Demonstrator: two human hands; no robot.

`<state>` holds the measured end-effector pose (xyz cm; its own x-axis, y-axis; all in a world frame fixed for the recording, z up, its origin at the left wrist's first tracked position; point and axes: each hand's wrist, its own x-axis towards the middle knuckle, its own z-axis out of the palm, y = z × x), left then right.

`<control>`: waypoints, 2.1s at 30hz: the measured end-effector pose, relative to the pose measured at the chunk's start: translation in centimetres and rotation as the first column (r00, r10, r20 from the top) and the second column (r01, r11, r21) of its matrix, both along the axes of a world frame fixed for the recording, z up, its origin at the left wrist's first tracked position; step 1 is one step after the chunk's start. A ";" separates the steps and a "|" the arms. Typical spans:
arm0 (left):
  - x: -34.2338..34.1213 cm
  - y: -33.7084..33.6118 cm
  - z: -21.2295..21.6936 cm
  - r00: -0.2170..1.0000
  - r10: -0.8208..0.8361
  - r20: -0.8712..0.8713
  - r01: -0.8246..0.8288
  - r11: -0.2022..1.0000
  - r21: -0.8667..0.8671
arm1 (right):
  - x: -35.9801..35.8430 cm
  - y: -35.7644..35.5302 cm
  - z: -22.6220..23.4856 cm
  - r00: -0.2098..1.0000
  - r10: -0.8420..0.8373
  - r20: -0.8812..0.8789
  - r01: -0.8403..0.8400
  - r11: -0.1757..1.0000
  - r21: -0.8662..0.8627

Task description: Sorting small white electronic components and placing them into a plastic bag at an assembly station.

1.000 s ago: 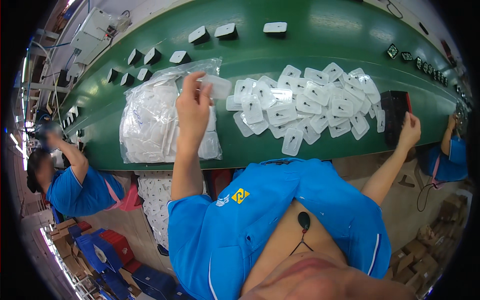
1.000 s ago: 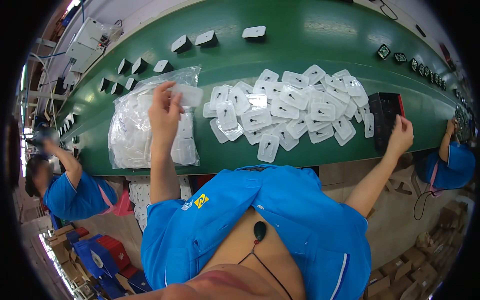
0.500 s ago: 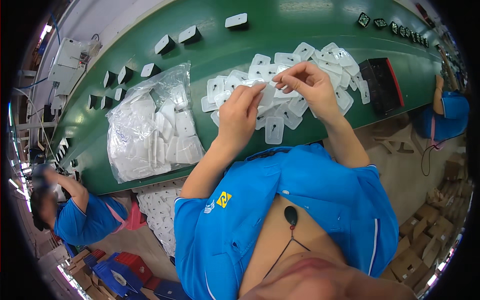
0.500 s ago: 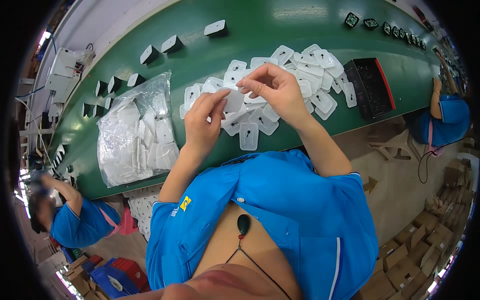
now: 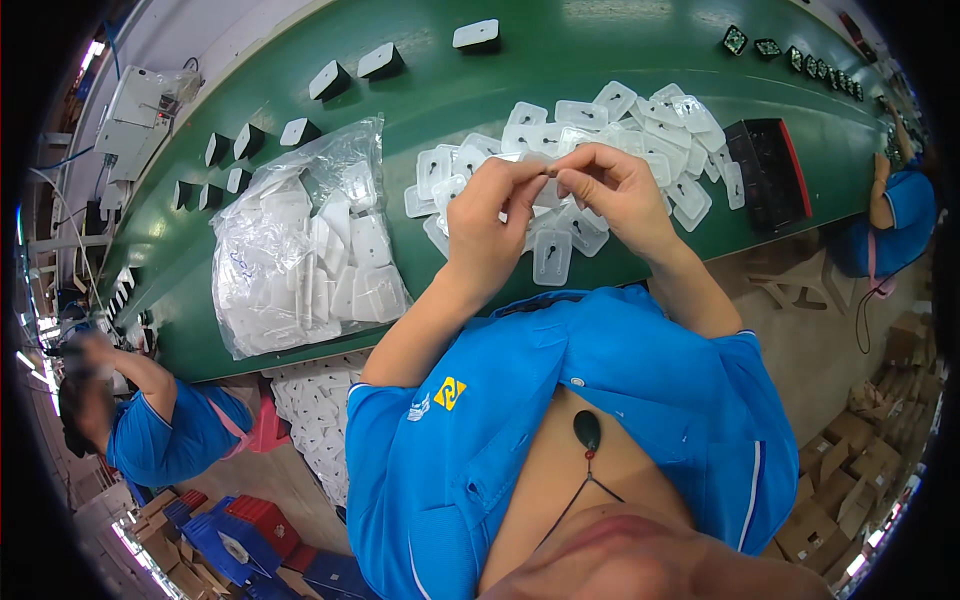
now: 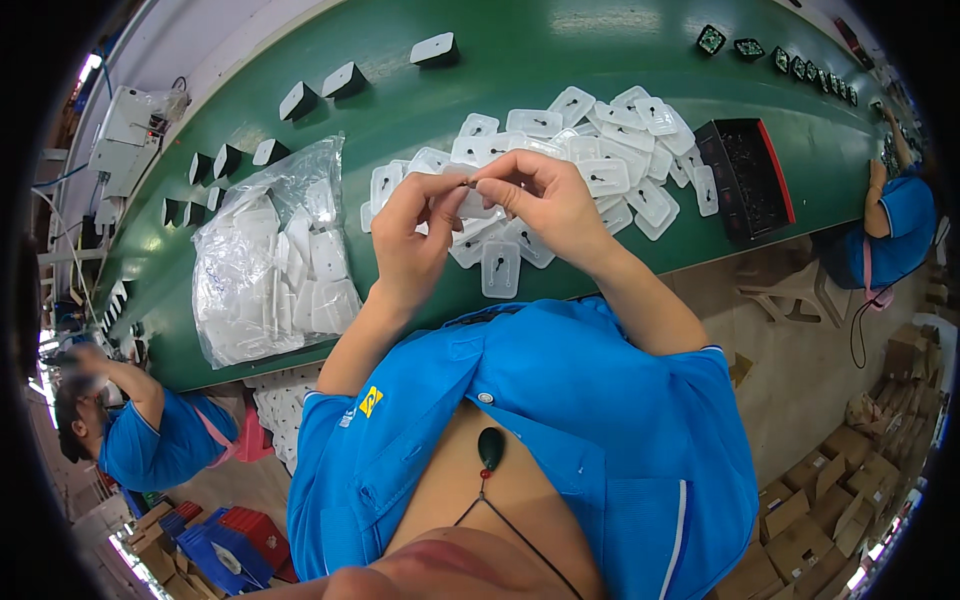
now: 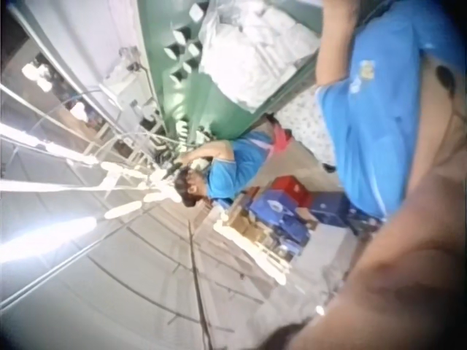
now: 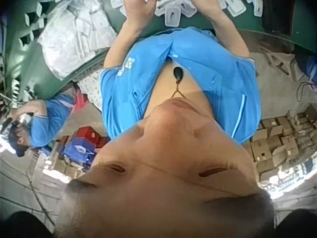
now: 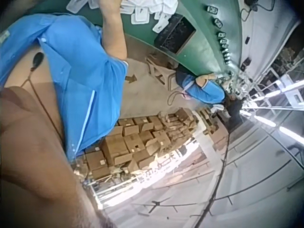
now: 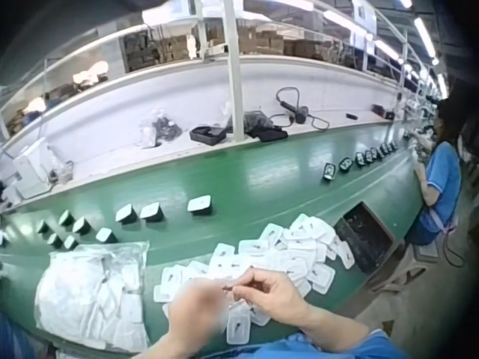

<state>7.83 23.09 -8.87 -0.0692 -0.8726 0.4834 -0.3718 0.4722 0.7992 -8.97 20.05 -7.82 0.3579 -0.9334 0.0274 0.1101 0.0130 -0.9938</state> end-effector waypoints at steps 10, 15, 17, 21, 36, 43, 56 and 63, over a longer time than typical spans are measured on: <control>0.4 0.5 0.5 0.938 -0.072 -0.339 0.219 0.881 0.420 | 0.1 0.2 -0.5 0.903 -0.314 -0.294 0.003 0.688 -0.726; -0.5 0.6 0.2 0.875 -0.044 -0.483 0.223 0.920 0.321 | 0.3 0.7 -0.3 0.883 -0.351 -0.312 0.044 0.724 -0.689; -0.7 0.6 0.0 0.890 -0.035 -0.454 0.187 0.937 0.295 | 0.5 0.8 -0.7 0.871 -0.344 -0.350 0.036 0.756 -0.654; -0.8 0.8 -0.4 0.908 -0.030 -0.418 0.157 0.949 0.274 | 0.7 1.1 -0.7 0.883 -0.327 -0.337 0.089 0.821 -0.564; -0.1 0.5 -1.0 0.950 -0.026 -0.311 0.102 0.967 0.232 | 0.9 1.2 -1.6 0.950 -0.238 -0.200 0.176 0.941 -0.288; 0.0 0.6 -0.5 0.863 -0.019 -0.505 0.205 0.926 0.317 | 0.8 0.4 -0.9 0.917 -0.351 -0.191 0.206 0.825 -0.527; 0.1 1.1 -1.0 0.899 -0.018 -0.438 0.201 0.905 0.375 | -0.3 0.3 -1.0 0.870 -0.175 -0.460 -0.068 0.883 -0.464; -1.3 0.3 -1.4 0.916 -0.002 -0.401 0.110 0.963 0.247 | -3.6 -1.1 -2.3 0.895 -0.312 -0.318 0.219 0.930 -0.295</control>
<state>6.55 23.40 -10.24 0.0269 -0.9707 0.2389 0.0194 0.2394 0.9707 -12.53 18.97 -10.11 0.1266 -0.9743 0.1863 -0.2844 -0.2156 -0.9341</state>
